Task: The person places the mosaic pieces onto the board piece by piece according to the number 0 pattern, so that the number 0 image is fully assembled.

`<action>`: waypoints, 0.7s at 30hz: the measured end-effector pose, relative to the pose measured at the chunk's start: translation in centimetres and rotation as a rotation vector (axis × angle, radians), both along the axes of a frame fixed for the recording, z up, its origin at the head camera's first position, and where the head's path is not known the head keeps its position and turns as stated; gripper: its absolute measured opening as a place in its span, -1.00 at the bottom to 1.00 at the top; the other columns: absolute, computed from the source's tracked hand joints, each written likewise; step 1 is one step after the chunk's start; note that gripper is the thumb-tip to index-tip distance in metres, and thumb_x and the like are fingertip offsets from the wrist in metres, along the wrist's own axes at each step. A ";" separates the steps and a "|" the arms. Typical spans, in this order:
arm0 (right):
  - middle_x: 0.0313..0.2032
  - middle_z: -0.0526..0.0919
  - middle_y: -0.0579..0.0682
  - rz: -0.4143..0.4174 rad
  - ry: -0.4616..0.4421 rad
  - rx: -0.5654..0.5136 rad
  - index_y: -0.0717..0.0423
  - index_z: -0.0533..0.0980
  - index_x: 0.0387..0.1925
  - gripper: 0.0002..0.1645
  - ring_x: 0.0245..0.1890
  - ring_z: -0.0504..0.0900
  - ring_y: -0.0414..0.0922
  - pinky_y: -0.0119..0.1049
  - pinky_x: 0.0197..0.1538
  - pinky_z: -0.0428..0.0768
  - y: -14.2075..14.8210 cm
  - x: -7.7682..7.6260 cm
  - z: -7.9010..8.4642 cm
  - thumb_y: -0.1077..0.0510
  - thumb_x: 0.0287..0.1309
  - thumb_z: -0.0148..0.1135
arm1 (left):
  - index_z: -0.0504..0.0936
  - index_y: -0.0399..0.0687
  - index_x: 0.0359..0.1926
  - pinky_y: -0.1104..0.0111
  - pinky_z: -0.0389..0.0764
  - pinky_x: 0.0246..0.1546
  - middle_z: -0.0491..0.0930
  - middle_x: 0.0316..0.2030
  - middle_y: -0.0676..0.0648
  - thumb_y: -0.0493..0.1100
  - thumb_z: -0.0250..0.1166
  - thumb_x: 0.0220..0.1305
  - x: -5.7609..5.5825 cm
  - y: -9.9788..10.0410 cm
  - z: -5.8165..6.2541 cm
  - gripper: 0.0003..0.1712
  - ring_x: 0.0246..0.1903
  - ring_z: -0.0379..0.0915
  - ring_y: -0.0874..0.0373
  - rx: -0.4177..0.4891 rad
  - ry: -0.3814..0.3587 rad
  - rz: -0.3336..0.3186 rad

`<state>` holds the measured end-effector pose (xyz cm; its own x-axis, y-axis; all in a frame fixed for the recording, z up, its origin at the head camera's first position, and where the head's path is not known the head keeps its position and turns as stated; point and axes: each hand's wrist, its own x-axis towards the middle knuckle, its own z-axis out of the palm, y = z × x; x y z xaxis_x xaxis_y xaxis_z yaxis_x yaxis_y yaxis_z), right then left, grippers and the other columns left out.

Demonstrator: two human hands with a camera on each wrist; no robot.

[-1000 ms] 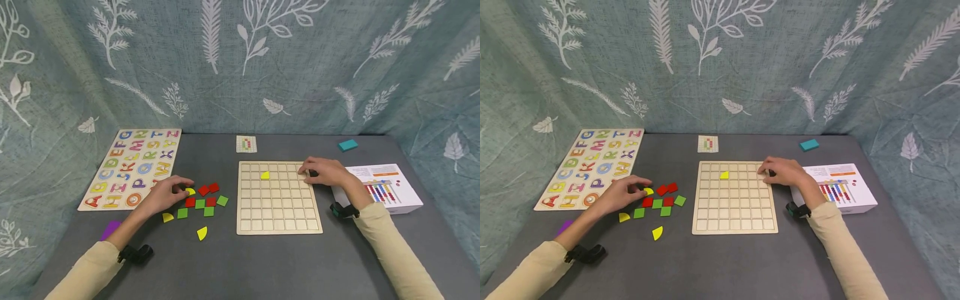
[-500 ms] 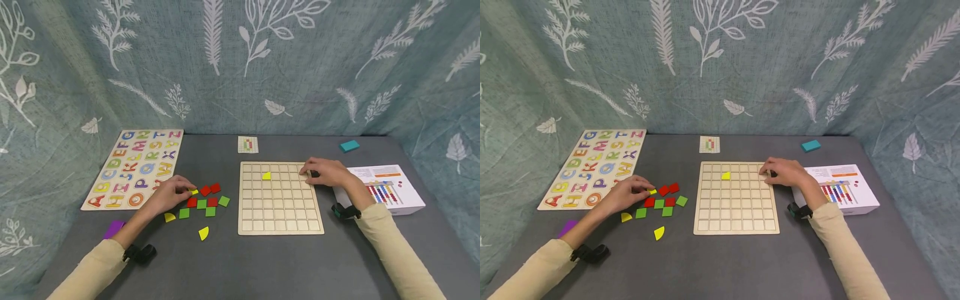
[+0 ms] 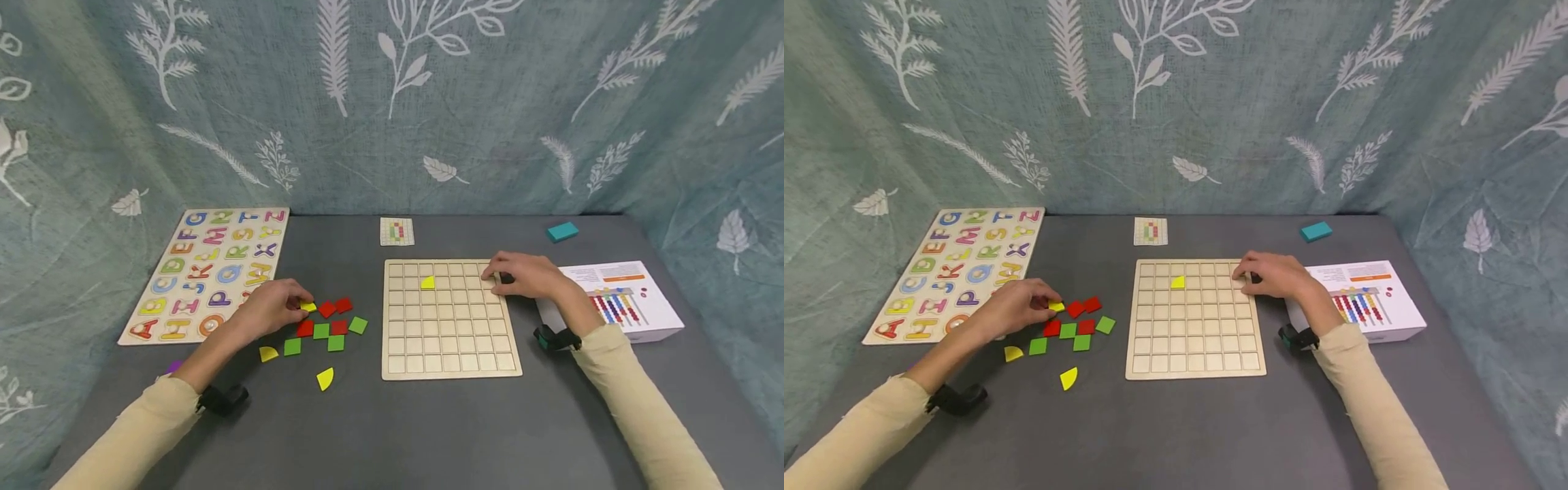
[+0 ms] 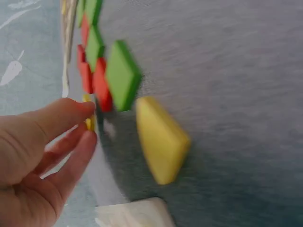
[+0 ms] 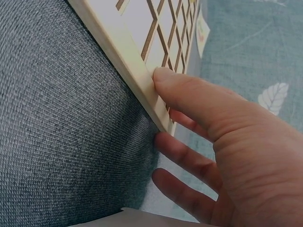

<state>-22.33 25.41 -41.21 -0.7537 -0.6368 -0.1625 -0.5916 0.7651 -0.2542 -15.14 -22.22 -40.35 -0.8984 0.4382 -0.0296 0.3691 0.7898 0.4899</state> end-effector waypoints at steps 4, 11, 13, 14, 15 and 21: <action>0.09 0.53 -0.05 -0.003 0.000 -0.002 -0.15 0.58 0.05 -0.64 -0.13 0.57 -0.14 -0.29 -0.31 0.38 0.1 0.0 0.1 -0.03 0.22 0.28 | 0.70 -0.23 -0.06 0.38 0.58 -0.29 0.66 -0.19 -0.15 -0.30 0.36 0.15 -1.0 1.4 0.3 -0.70 -0.29 0.57 0.09 0.086 -0.001 0.017; 0.11 0.52 -0.05 -0.002 -0.002 0.000 -0.16 0.57 0.07 -0.64 -0.11 0.59 -0.14 -0.30 -0.31 0.39 0.0 0.0 0.0 -0.06 0.24 0.25 | 0.65 -0.20 0.08 0.27 0.60 -0.20 0.58 -0.11 -0.18 -0.26 0.29 0.26 -2.9 7.3 0.9 -0.64 -0.22 0.56 0.05 0.203 -0.024 -0.044; 0.11 0.52 -0.06 -0.002 0.003 -0.002 -0.17 0.57 0.07 -0.64 -0.11 0.59 -0.14 -0.30 -0.31 0.39 -0.1 0.0 0.1 -0.06 0.24 0.25 | 0.64 -0.21 0.08 0.27 0.61 -0.20 0.57 -0.08 -0.20 -0.25 0.28 0.27 -3.6 9.2 1.2 -0.64 -0.20 0.57 0.02 0.223 -0.033 -0.081; 0.11 0.52 -0.06 -0.002 0.004 -0.001 -0.17 0.57 0.07 -0.64 -0.11 0.59 -0.14 -0.30 -0.31 0.39 -0.1 0.0 0.1 -0.07 0.24 0.25 | 0.64 -0.22 0.08 0.26 0.61 -0.20 0.57 -0.06 -0.21 -0.25 0.28 0.27 -3.9 10.2 1.3 -0.64 -0.18 0.57 0.01 0.231 -0.033 -0.105; 0.11 0.52 -0.06 -0.003 0.003 -0.001 -0.17 0.57 0.07 -0.64 -0.12 0.58 -0.15 -0.30 -0.30 0.39 -0.1 -0.1 0.1 -0.07 0.24 0.25 | 0.64 -0.24 0.08 0.27 0.62 -0.19 0.57 -0.05 -0.22 -0.26 0.28 0.27 -4.3 11.2 1.4 -0.65 -0.16 0.59 -0.01 0.237 -0.030 -0.133; 0.09 0.53 -0.04 0.002 0.000 -0.001 -0.15 0.58 0.06 -0.64 -0.15 0.55 -0.15 -0.28 -0.30 0.40 -0.2 0.0 -0.1 -0.04 0.23 0.26 | 0.66 -0.23 0.05 0.32 0.62 -0.11 0.63 -0.03 -0.20 -0.27 0.23 0.27 -6.3 17.6 1.0 -0.67 -0.12 0.63 0.01 0.173 -0.003 -0.290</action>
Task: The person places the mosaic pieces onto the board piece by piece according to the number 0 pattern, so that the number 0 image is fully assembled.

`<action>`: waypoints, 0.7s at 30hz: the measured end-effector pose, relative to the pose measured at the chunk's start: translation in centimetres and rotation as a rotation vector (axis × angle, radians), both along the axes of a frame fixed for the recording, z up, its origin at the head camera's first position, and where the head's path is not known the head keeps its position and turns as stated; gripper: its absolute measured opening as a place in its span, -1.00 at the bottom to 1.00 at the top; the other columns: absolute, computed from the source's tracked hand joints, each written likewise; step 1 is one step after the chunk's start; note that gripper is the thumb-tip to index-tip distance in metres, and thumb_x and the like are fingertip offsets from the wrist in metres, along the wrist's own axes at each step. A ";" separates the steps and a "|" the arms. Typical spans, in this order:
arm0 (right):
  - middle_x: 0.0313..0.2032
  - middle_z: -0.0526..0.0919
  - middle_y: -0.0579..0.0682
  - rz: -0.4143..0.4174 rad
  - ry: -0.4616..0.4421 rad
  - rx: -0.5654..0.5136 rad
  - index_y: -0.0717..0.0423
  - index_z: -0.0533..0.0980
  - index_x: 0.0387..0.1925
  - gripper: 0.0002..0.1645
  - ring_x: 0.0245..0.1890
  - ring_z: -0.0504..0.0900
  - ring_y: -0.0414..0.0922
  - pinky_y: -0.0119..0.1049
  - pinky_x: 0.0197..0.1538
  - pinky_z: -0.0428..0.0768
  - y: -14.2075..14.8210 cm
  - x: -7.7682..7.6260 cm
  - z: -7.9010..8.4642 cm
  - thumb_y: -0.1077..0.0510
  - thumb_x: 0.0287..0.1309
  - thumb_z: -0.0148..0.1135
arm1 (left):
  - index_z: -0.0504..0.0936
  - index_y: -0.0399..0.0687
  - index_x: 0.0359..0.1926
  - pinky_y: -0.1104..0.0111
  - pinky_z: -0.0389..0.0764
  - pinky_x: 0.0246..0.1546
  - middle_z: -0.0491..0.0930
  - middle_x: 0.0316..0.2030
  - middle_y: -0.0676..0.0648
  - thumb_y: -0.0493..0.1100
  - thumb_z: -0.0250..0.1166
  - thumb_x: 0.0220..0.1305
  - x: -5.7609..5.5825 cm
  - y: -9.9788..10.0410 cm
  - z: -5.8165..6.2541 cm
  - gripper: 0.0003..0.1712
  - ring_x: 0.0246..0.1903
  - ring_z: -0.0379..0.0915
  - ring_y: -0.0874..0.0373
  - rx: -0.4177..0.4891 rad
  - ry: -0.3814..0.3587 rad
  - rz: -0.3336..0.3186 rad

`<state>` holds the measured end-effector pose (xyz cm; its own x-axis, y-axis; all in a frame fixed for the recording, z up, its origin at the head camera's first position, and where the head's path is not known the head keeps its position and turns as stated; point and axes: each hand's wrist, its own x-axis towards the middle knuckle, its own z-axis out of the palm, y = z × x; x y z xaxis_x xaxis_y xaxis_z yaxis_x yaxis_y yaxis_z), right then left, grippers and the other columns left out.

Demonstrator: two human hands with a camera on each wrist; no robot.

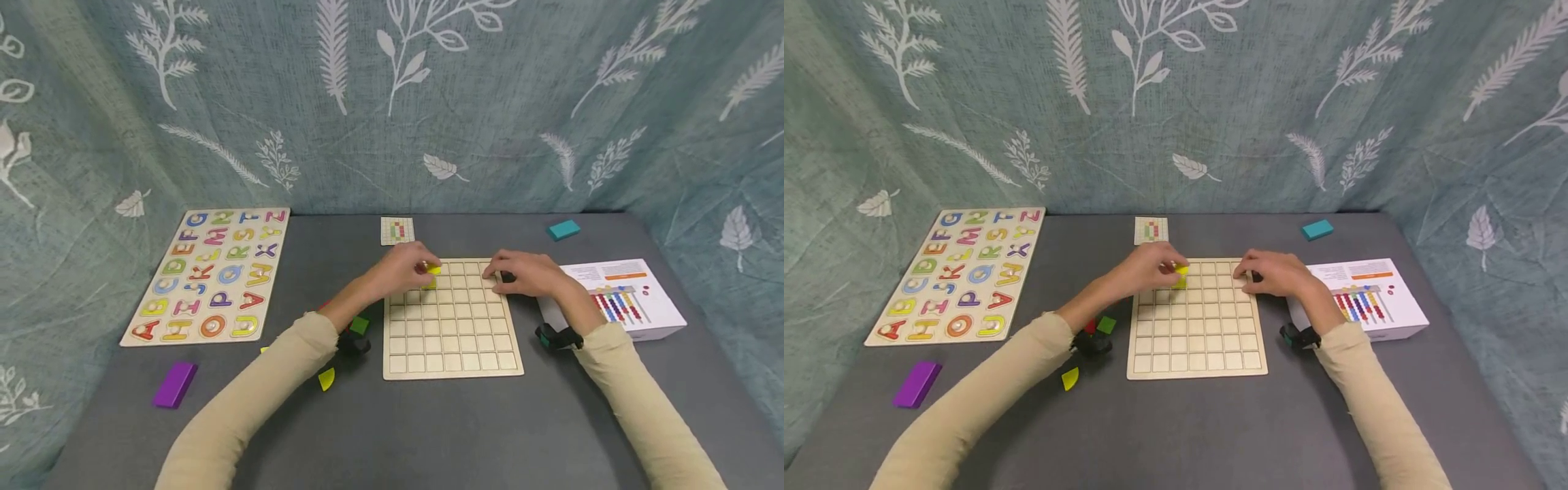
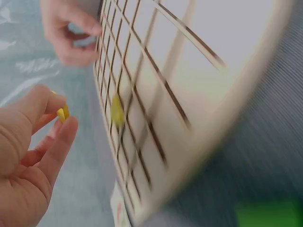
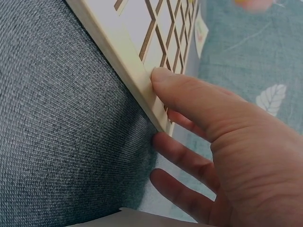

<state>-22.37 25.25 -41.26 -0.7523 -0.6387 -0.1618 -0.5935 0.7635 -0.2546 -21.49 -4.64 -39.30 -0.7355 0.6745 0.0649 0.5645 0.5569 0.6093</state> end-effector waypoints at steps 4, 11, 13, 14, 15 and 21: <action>0.09 0.53 -0.04 0.000 -0.006 0.001 -0.15 0.58 0.06 -0.64 -0.15 0.56 -0.15 -0.29 -0.30 0.41 0.0 -0.1 0.1 -0.05 0.23 0.27 | 0.66 -0.15 0.07 0.39 0.60 -0.13 0.62 -0.03 -0.16 -0.23 0.24 0.29 -1.1 3.8 -0.6 -0.67 -0.12 0.61 0.07 -0.092 -0.010 -0.055; 0.04 0.54 -0.06 0.015 0.019 -0.015 -0.15 0.58 0.04 -0.64 -0.19 0.54 -0.16 -0.32 -0.34 0.38 -0.1 -0.2 0.0 -0.04 0.20 0.29 | 0.67 -0.07 0.05 0.39 0.54 -0.16 0.59 -0.06 -0.07 -0.17 0.29 0.29 -1.7 6.7 -1.5 -0.69 -0.16 0.50 0.13 -0.258 0.041 -0.053; 0.04 0.54 -0.05 0.016 0.021 -0.014 -0.15 0.58 0.04 -0.64 -0.18 0.54 -0.15 -0.32 -0.35 0.38 0.0 -0.1 0.0 -0.04 0.21 0.29 | 0.67 -0.07 0.04 0.38 0.55 -0.11 0.59 -0.04 -0.06 -0.18 0.30 0.28 -1.8 6.9 -1.6 -0.69 -0.12 0.50 0.14 -0.277 0.037 -0.051; 0.05 0.54 -0.05 0.013 0.019 -0.011 -0.15 0.58 0.04 -0.65 -0.18 0.54 -0.15 -0.32 -0.35 0.38 0.0 -0.1 0.1 -0.03 0.21 0.29 | 0.67 -0.07 0.04 0.37 0.55 -0.08 0.60 -0.04 -0.06 -0.19 0.30 0.28 -1.8 6.9 -1.6 -0.69 -0.10 0.50 0.13 -0.282 0.033 -0.055; 0.05 0.54 -0.05 0.011 0.018 -0.009 -0.15 0.58 0.04 -0.65 -0.18 0.55 -0.15 -0.32 -0.35 0.39 0.1 -0.1 0.1 -0.03 0.21 0.29 | 0.67 -0.07 0.04 0.37 0.55 -0.06 0.59 -0.03 -0.06 -0.19 0.30 0.28 -1.9 6.9 -1.7 -0.69 -0.09 0.51 0.13 -0.285 0.029 -0.058; 0.06 0.54 -0.06 0.010 0.014 -0.008 -0.16 0.58 0.05 -0.65 -0.18 0.54 -0.17 -0.30 -0.34 0.38 0.3 -0.2 0.2 -0.04 0.23 0.27 | 0.68 -0.08 0.02 0.36 0.55 -0.03 0.59 -0.06 -0.08 -0.18 0.31 0.28 -2.1 6.8 -1.7 -0.71 -0.07 0.51 0.12 -0.281 0.034 -0.086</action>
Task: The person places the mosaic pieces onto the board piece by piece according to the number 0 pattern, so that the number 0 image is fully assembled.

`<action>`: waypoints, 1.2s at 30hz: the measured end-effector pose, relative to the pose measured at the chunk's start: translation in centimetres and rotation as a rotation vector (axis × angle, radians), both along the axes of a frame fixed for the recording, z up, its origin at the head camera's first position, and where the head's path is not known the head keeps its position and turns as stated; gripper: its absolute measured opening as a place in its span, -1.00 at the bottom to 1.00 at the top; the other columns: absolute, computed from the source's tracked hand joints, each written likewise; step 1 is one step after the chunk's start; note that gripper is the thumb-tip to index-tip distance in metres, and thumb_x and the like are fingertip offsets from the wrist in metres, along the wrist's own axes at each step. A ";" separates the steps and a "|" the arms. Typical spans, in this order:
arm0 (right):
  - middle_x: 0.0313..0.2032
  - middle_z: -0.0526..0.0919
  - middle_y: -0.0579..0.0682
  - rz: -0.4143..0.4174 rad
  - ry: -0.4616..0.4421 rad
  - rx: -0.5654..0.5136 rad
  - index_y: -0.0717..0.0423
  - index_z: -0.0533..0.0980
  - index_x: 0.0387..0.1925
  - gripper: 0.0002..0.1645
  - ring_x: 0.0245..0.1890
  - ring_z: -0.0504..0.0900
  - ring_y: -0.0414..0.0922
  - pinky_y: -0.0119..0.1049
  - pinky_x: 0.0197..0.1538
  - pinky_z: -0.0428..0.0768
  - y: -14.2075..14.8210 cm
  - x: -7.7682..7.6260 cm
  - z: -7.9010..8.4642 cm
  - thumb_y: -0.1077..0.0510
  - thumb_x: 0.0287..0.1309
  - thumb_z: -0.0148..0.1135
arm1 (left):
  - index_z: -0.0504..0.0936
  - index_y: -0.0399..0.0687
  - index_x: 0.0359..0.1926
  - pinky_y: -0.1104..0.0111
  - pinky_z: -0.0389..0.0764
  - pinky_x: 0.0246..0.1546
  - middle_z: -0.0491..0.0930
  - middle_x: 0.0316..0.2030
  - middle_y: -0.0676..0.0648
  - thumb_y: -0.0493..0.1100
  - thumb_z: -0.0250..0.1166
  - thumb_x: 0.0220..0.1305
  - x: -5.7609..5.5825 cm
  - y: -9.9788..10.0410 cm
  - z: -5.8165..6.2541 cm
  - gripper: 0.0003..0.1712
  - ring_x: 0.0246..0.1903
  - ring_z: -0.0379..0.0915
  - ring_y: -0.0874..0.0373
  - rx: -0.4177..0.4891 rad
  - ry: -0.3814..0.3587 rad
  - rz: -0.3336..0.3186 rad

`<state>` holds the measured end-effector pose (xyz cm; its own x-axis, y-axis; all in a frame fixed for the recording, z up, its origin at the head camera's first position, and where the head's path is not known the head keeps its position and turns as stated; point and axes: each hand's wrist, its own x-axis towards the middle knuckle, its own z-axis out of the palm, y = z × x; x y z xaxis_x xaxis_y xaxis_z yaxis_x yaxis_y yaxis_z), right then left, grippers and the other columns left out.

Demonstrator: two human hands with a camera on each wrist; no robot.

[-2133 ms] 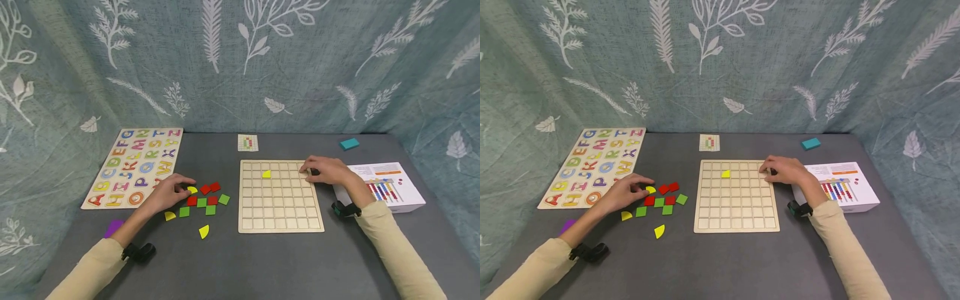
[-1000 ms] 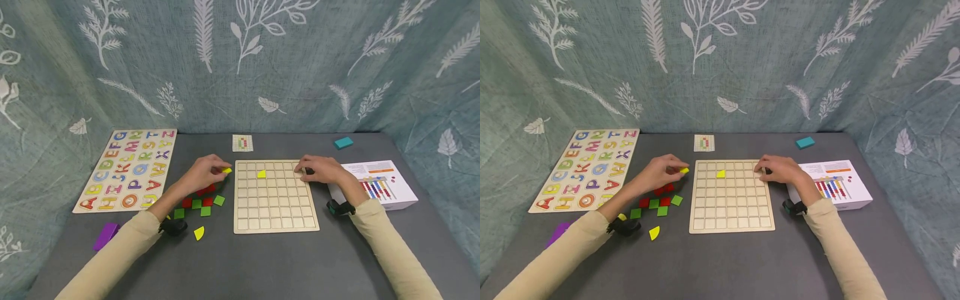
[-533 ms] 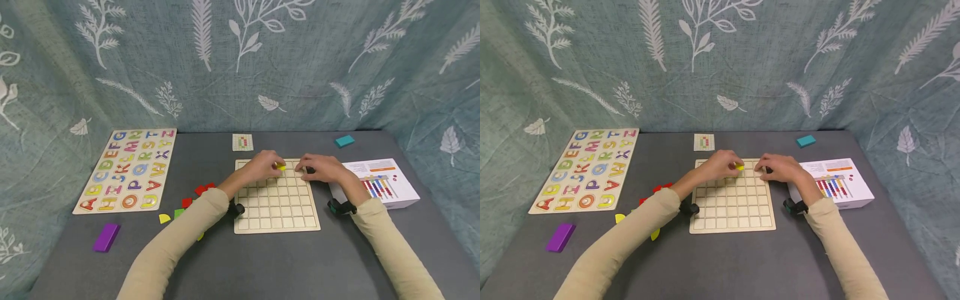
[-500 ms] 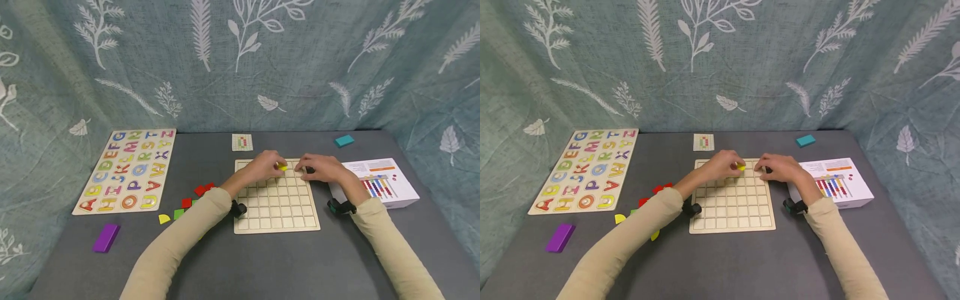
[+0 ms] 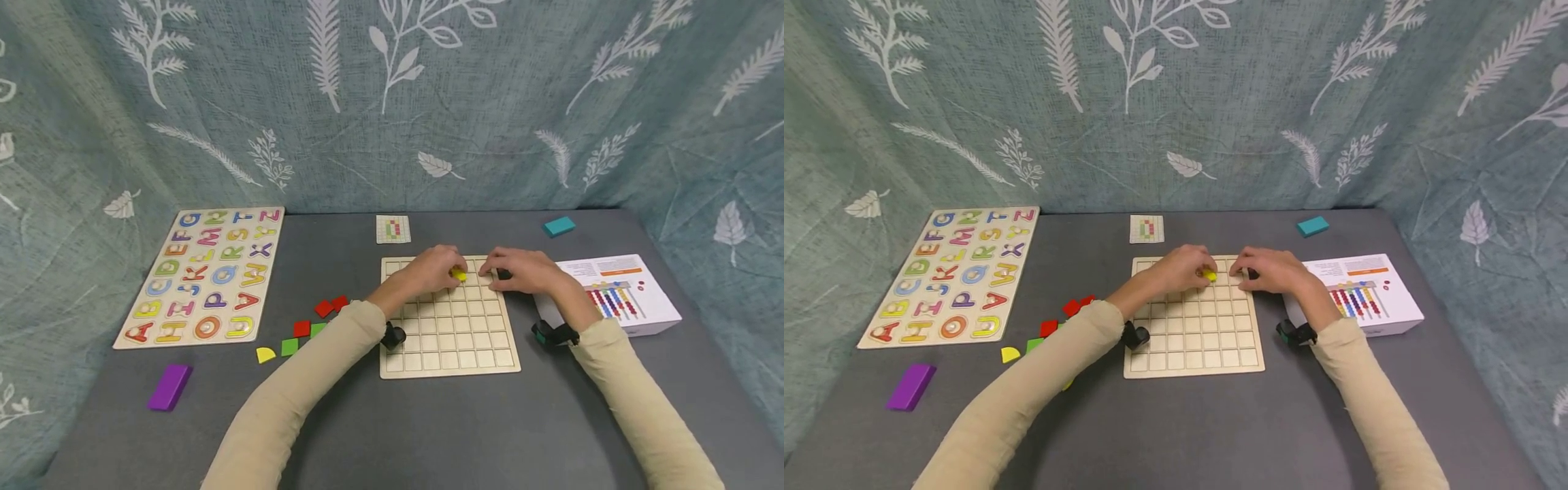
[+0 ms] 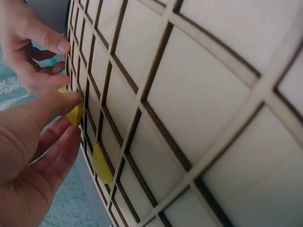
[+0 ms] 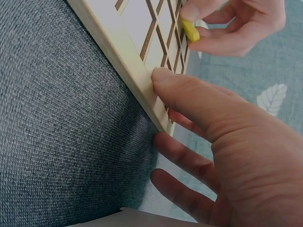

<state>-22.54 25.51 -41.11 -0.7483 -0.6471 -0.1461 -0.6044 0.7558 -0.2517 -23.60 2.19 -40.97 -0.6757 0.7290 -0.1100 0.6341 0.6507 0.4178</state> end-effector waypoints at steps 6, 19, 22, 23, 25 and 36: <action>0.06 0.54 -0.06 0.003 -0.007 0.002 -0.17 0.58 0.05 -0.65 -0.19 0.53 -0.18 -0.33 -0.36 0.35 0.0 -0.1 0.0 -0.06 0.23 0.26 | 0.69 -0.08 0.00 0.38 0.56 -0.04 0.61 -0.07 -0.07 -0.17 0.30 0.29 0.0 -0.4 0.1 -0.73 -0.08 0.54 0.12 -0.006 -0.007 -0.035; 0.08 0.53 -0.07 -0.018 -0.004 0.019 -0.19 0.58 0.05 -0.64 -0.18 0.53 -0.19 -0.30 -0.34 0.36 0.0 -0.3 0.2 -0.07 0.21 0.28 | 0.71 -0.07 0.00 0.37 0.58 -0.04 0.63 -0.07 -0.07 -0.18 0.31 0.28 0.3 -0.8 0.6 -0.73 -0.08 0.57 0.12 -0.028 -0.004 -0.018; 0.09 0.53 -0.07 -0.019 -0.012 0.020 -0.20 0.58 0.05 -0.64 -0.18 0.53 -0.19 -0.30 -0.34 0.36 -0.1 -0.1 -0.1 -0.06 0.20 0.29 | 0.69 -0.03 0.04 0.36 0.58 -0.09 0.61 -0.03 -0.05 -0.15 0.30 0.29 0.7 -0.9 0.5 -0.70 -0.05 0.52 0.11 -0.079 0.009 -0.024; 0.09 0.53 -0.07 -0.019 -0.016 0.020 -0.20 0.58 0.05 -0.64 -0.18 0.53 -0.19 -0.30 -0.34 0.36 -0.2 -0.1 -0.2 -0.06 0.20 0.29 | 0.68 -0.01 0.06 0.35 0.58 -0.11 0.59 -0.01 -0.05 -0.14 0.29 0.30 0.8 -0.9 0.5 -0.69 -0.05 0.49 0.10 -0.110 0.015 -0.031; 0.09 0.53 -0.07 -0.018 -0.023 0.022 -0.20 0.58 0.05 -0.64 -0.18 0.53 -0.19 -0.30 -0.34 0.36 -0.3 0.0 -0.2 -0.07 0.20 0.29 | 0.66 0.05 0.10 0.35 0.54 -0.13 0.55 0.02 -0.04 -0.09 0.27 0.33 1.1 -1.0 0.7 -0.66 -0.04 0.41 0.09 -0.179 0.035 -0.053; 0.07 0.53 -0.06 -0.015 -0.024 0.015 -0.16 0.58 0.05 -0.64 -0.13 0.56 -0.14 -0.28 -0.31 0.39 -0.4 0.0 0.1 -0.03 0.21 0.28 | 0.52 -0.05 0.25 0.19 0.48 0.12 0.52 0.18 -0.08 -0.14 0.15 0.40 5.2 -6.7 2.5 -0.57 0.19 0.37 -0.03 -0.007 -0.007 -0.002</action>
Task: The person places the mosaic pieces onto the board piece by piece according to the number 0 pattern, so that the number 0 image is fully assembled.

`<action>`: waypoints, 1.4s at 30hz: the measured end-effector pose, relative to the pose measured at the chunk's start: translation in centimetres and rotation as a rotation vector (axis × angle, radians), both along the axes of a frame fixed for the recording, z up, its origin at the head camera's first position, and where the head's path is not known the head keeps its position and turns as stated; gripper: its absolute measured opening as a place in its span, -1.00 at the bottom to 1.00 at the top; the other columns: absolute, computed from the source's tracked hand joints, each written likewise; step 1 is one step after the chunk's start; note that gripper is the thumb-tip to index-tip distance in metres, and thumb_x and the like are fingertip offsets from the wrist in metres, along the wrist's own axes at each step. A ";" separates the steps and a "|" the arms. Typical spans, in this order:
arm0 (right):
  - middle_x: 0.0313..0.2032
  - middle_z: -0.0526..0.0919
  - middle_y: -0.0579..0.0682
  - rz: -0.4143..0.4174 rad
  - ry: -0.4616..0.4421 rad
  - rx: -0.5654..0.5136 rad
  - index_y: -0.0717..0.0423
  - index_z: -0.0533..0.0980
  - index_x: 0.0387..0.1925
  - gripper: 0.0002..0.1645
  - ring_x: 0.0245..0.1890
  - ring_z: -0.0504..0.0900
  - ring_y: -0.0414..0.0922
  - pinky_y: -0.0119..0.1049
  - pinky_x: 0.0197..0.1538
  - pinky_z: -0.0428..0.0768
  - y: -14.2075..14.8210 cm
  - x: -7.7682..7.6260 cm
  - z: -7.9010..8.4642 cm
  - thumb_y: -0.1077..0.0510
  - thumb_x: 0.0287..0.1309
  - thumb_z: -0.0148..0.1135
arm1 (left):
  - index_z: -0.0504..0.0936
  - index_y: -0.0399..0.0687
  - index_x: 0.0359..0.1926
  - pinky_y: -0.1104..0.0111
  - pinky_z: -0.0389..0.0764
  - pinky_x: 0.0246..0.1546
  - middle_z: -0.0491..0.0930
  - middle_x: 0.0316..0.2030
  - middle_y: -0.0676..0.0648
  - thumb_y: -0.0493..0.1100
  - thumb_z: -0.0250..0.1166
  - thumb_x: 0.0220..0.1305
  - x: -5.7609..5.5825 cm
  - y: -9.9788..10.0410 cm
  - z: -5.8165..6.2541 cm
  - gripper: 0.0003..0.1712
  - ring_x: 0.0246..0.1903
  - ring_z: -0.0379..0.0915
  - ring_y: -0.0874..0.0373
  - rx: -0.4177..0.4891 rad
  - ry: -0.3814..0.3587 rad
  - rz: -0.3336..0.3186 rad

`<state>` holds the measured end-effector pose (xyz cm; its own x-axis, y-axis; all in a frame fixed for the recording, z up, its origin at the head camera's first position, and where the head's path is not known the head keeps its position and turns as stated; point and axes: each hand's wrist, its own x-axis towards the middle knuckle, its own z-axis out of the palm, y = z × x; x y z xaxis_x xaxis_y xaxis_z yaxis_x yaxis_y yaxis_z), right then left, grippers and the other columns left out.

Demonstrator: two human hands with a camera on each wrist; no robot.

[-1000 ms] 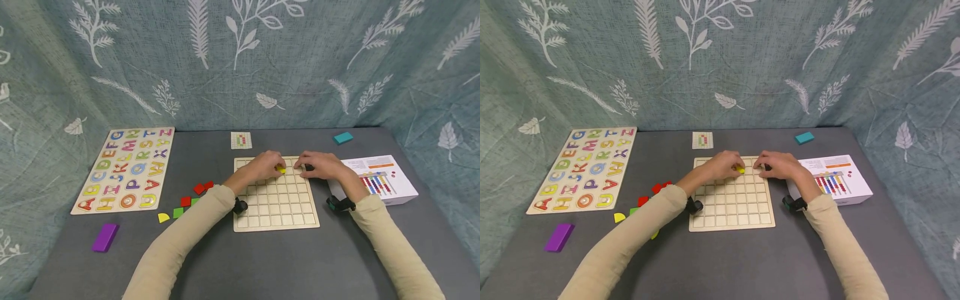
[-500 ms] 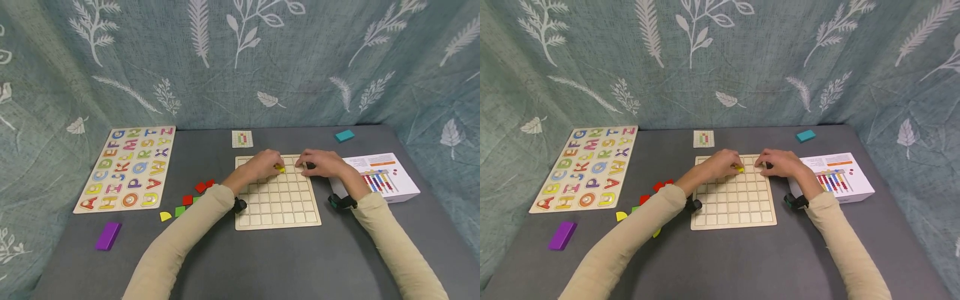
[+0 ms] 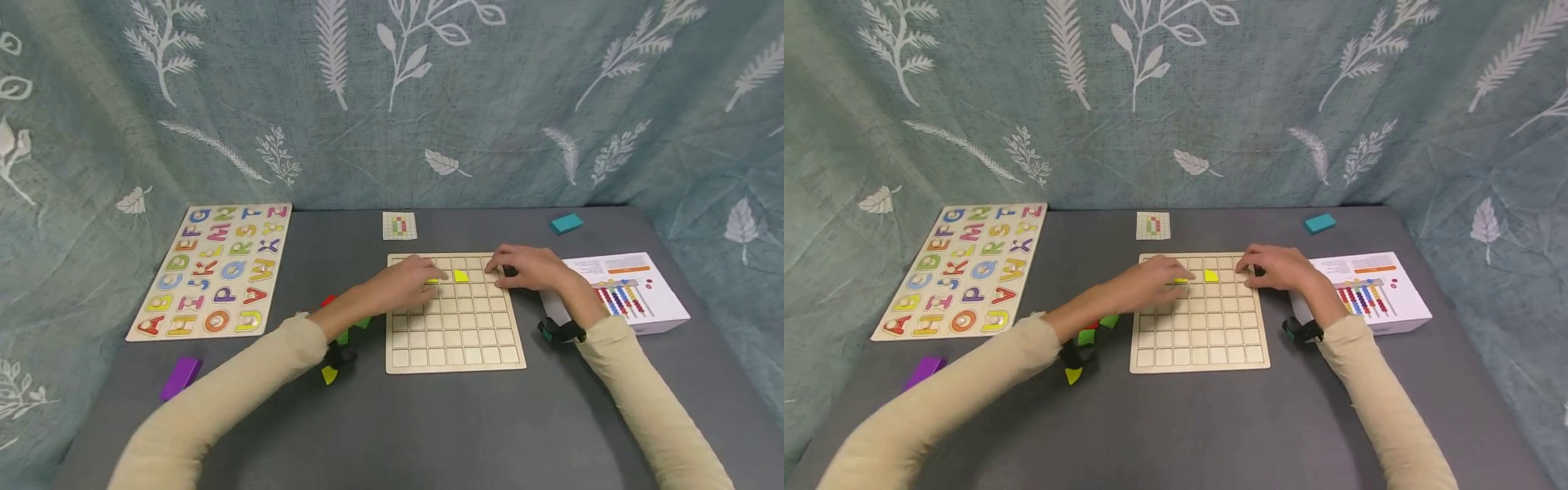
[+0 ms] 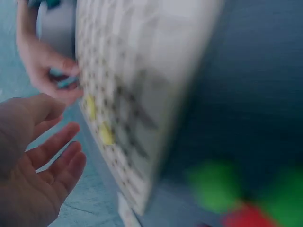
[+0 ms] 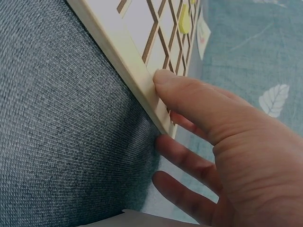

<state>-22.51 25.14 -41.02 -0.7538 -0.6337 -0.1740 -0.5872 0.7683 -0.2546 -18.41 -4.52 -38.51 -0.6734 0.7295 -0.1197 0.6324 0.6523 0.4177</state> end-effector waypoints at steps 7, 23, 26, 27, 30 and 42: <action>0.08 0.53 -0.05 0.023 -0.001 -0.014 -0.15 0.57 0.07 -0.62 -0.14 0.55 -0.15 -0.28 -0.29 0.39 -0.1 -0.2 -0.1 -0.03 0.22 0.28 | 0.60 -0.09 0.13 0.19 0.52 0.04 0.62 0.04 -0.04 -0.19 0.24 0.32 6.6 -9.3 -0.4 -0.64 0.01 0.50 0.06 0.138 -0.067 0.126; 0.11 0.53 -0.03 0.005 0.015 -0.014 -0.16 0.59 0.07 -0.63 -0.08 0.58 -0.10 -0.17 -0.22 0.48 0.2 -0.2 -0.2 -0.04 0.22 0.27 | 0.54 -0.16 0.17 0.45 0.62 -0.19 0.63 0.01 -0.16 -0.22 0.29 0.29 9.6 -18.7 -2.9 -0.57 -0.14 0.54 0.35 0.392 -0.104 0.524; 0.09 0.54 -0.04 0.000 0.018 -0.017 -0.15 0.59 0.06 -0.63 -0.11 0.58 -0.12 -0.19 -0.23 0.46 0.4 0.0 -0.2 -0.03 0.21 0.29 | 0.52 -0.20 0.18 0.46 0.61 -0.19 0.63 0.02 -0.18 -0.23 0.29 0.29 9.5 -19.1 -3.3 -0.56 -0.13 0.54 0.37 0.409 -0.090 0.524; 0.09 0.54 -0.04 -0.002 0.016 -0.017 -0.15 0.59 0.06 -0.63 -0.12 0.58 -0.13 -0.20 -0.24 0.45 0.4 0.0 -0.2 -0.03 0.21 0.29 | 0.52 -0.21 0.18 0.46 0.60 -0.19 0.63 0.03 -0.19 -0.22 0.29 0.29 9.4 -19.2 -3.3 -0.56 -0.13 0.55 0.36 0.417 -0.091 0.522; 0.08 0.55 -0.05 -0.005 0.016 -0.014 -0.15 0.59 0.06 -0.63 -0.13 0.57 -0.15 -0.20 -0.24 0.44 0.4 0.0 -0.2 -0.03 0.21 0.29 | 0.51 -0.21 0.19 0.48 0.60 -0.16 0.61 0.06 -0.21 -0.21 0.28 0.30 8.9 -19.5 -3.1 -0.55 -0.09 0.60 0.17 0.421 -0.116 0.521; 0.07 0.56 -0.05 0.009 0.026 -0.028 -0.15 0.58 0.06 -0.63 -0.14 0.57 -0.14 -0.26 -0.28 0.43 0.1 0.0 -0.3 -0.04 0.22 0.28 | 0.51 -0.23 0.19 0.56 0.57 -0.13 0.58 0.09 -0.25 -0.19 0.24 0.34 7.1 -19.4 -3.4 -0.57 -0.04 0.56 0.29 0.430 -0.175 0.507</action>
